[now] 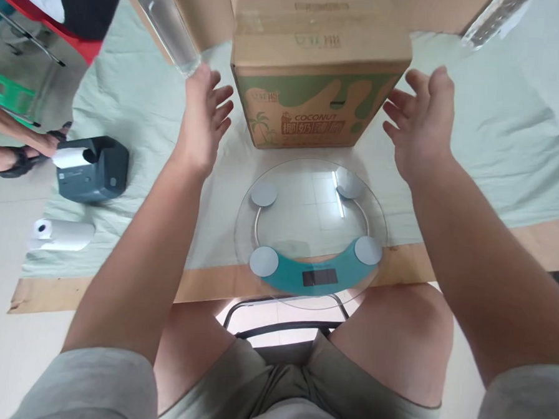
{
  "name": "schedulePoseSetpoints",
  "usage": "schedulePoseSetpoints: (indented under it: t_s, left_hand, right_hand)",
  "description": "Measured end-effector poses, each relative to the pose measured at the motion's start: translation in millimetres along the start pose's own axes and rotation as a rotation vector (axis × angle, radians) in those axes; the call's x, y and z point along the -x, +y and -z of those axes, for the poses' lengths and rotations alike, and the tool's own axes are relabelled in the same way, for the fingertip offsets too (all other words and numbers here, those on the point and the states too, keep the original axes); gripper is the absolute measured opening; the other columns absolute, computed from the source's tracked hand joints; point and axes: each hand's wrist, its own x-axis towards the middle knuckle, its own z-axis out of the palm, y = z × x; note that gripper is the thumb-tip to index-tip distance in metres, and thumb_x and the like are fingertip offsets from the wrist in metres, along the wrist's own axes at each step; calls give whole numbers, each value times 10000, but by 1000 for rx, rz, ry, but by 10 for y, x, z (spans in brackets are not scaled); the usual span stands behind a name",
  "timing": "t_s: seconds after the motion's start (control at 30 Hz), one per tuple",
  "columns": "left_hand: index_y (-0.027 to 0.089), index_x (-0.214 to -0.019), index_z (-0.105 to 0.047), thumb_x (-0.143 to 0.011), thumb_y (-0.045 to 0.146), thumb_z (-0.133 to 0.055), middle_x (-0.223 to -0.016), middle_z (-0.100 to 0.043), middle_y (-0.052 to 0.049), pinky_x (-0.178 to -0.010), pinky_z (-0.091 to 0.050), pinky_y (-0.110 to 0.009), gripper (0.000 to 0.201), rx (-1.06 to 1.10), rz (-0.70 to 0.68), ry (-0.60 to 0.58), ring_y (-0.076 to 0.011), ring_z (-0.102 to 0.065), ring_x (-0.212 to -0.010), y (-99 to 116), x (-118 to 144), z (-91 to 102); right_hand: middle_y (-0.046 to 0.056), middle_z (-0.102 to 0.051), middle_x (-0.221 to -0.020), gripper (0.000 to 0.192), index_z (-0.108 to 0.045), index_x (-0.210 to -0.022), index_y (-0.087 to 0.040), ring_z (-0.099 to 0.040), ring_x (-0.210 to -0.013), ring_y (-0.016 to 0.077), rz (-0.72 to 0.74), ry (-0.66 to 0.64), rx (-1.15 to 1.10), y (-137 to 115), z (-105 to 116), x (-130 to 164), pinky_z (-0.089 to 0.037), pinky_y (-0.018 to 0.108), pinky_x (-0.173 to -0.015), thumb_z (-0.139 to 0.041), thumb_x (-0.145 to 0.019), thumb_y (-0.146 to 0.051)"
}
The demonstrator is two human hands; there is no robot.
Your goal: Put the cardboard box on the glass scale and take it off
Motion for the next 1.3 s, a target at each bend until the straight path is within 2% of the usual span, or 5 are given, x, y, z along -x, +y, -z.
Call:
schedulePoseSetpoints:
  t_s: [0.07,0.17,0.4,0.83,1.3]
  left_hand:
    - [181,-936,-579,-929,457,-693,-996,-697,-60,-794,-515,-293,298,103,26,150,-179,-696,-952,30,350,130]
    - [196,-668,-432,-784,294,-755,-617,-493,27,-597,-369,-256,357,162,-80,206,-106,-532,-615,95,1070,293]
    - [186,-495,-193,-739,229,-629,-485,-179,52,-534,-154,-298,501,70,52,95,-74,-194,-494,-243,2136,505]
    - [191,-502,-180,-712,249,-645,-510,-154,50,-525,-133,-302,513,-59,75,97,-70,-165,-508,-474,2167,549]
    - [189,-522,-203,-696,299,-698,-552,-171,37,-552,-111,-284,537,-131,112,58,-80,-168,-567,-383,2141,544]
  right_hand:
    - [35,-641,-873,175,-626,-886,-261,-614,-820,178,151,180,-103,3,182,367,-459,349,-699,-540,-890,-413]
    - [-23,-381,-595,241,-474,-657,-236,-394,-541,121,294,193,-118,159,490,1023,-311,291,-533,-612,-804,-367]
    - [-52,-169,-499,434,-285,-498,-235,-163,-455,89,168,178,-172,654,852,1798,-92,294,-468,-643,-731,-310]
    - [-57,-215,-509,473,-282,-521,-199,-215,-483,60,219,211,-37,814,812,1804,-136,270,-483,-642,-807,-313]
    - [-51,-236,-506,455,-295,-523,-202,-228,-493,71,194,230,39,790,781,1805,-156,268,-476,-647,-798,-291]
